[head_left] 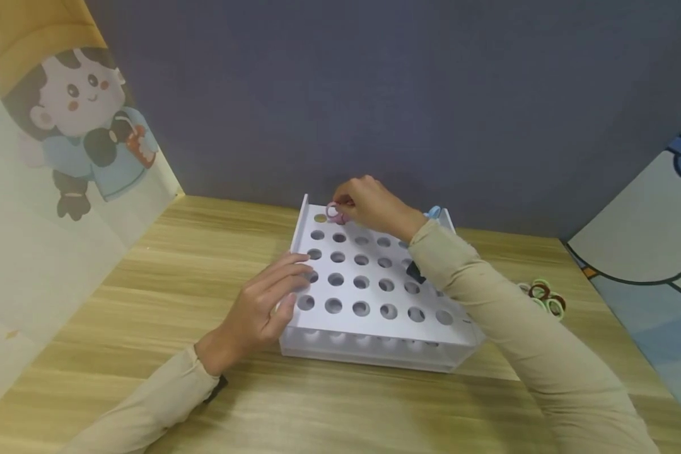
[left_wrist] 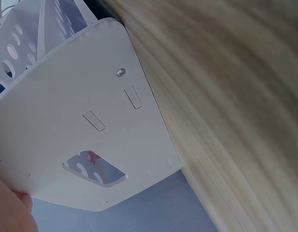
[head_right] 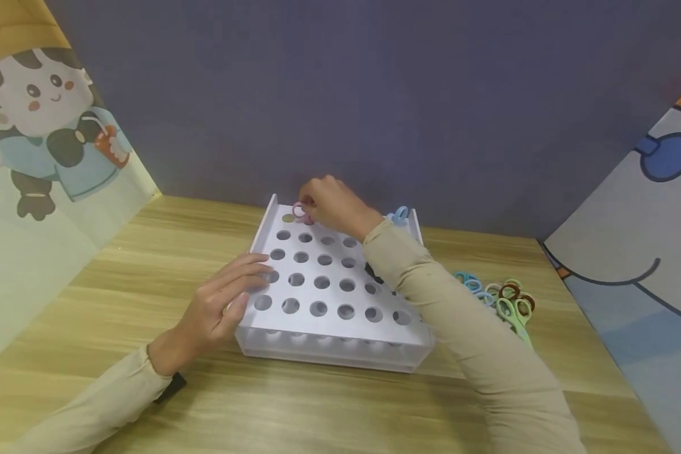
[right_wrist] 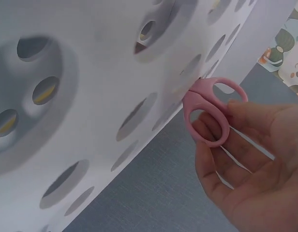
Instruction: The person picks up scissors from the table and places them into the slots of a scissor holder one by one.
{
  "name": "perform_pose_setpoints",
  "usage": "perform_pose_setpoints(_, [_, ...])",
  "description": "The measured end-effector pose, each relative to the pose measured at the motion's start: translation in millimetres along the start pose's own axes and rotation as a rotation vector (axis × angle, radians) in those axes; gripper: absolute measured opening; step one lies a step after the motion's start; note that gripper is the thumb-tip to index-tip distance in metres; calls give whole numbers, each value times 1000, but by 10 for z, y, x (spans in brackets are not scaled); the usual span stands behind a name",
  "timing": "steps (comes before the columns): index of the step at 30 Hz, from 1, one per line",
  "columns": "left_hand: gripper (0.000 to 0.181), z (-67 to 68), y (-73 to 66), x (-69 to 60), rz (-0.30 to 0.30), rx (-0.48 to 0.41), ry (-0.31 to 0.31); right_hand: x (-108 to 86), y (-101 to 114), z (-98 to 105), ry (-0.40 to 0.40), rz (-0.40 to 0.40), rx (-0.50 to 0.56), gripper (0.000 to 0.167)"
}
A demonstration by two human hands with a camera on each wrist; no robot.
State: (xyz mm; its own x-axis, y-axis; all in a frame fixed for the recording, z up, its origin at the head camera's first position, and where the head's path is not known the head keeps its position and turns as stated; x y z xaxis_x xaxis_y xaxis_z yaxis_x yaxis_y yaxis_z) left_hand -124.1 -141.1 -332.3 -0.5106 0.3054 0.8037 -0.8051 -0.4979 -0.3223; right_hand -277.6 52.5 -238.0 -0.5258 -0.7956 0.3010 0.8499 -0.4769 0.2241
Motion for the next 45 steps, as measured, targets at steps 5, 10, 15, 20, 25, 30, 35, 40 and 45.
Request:
perform_pose_setpoints(5, [34, -2, 4, -12, -7, -8, -15, -54, 0, 35, 35, -16, 10, 16])
perform_pose_setpoints(10, [33, -15, 2, -8, -17, -13, -24, -187, -44, 178, 13, -37, 3, 21])
perform_pose_setpoints(15, [33, -7, 3, -10, -16, -9, -25, -313, -61, 332, 9, -93, 31, 24])
perform_pose_setpoints(20, [34, -6, 6, -11, -13, -10, -24, -439, -48, 466, -10, -118, 24, 24])
perform_pose_setpoints(25, [33, -1, 5, -10, -16, -14, -28, -578, -27, 597, -48, -121, 9, 25])
perform_pose_setpoints(30, [33, 0, 12, -17, -15, -16, -26, -735, -8, 692, -83, -111, -23, 23])
perform_pose_setpoints(35, [33, -4, 11, -18, -11, -17, -19, -916, 21, 746, -117, -92, -60, 21])
perform_pose_setpoints(40, [32, -1, 7, -9, -13, -22, -22, -1088, 60, 782, -135, -62, -83, 20])
perform_pose_setpoints(45, [32, -1, 5, -8, -9, -26, -19, -1214, 64, 791, -154, -83, -88, 21])
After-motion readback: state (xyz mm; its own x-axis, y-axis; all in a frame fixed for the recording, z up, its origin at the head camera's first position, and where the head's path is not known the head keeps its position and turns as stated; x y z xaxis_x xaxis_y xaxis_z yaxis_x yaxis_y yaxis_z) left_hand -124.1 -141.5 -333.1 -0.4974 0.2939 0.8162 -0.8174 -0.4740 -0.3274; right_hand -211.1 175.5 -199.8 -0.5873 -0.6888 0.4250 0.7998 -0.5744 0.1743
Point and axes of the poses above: each hand's wrist, its own x-axis towards the middle knuckle, its own z-axis out of the back of the hand, y = z × x, the point moved 2 cm from there along x, towards the middle knuckle, and after that the axes turned 12 degrees about z, right-handed, at the moved point
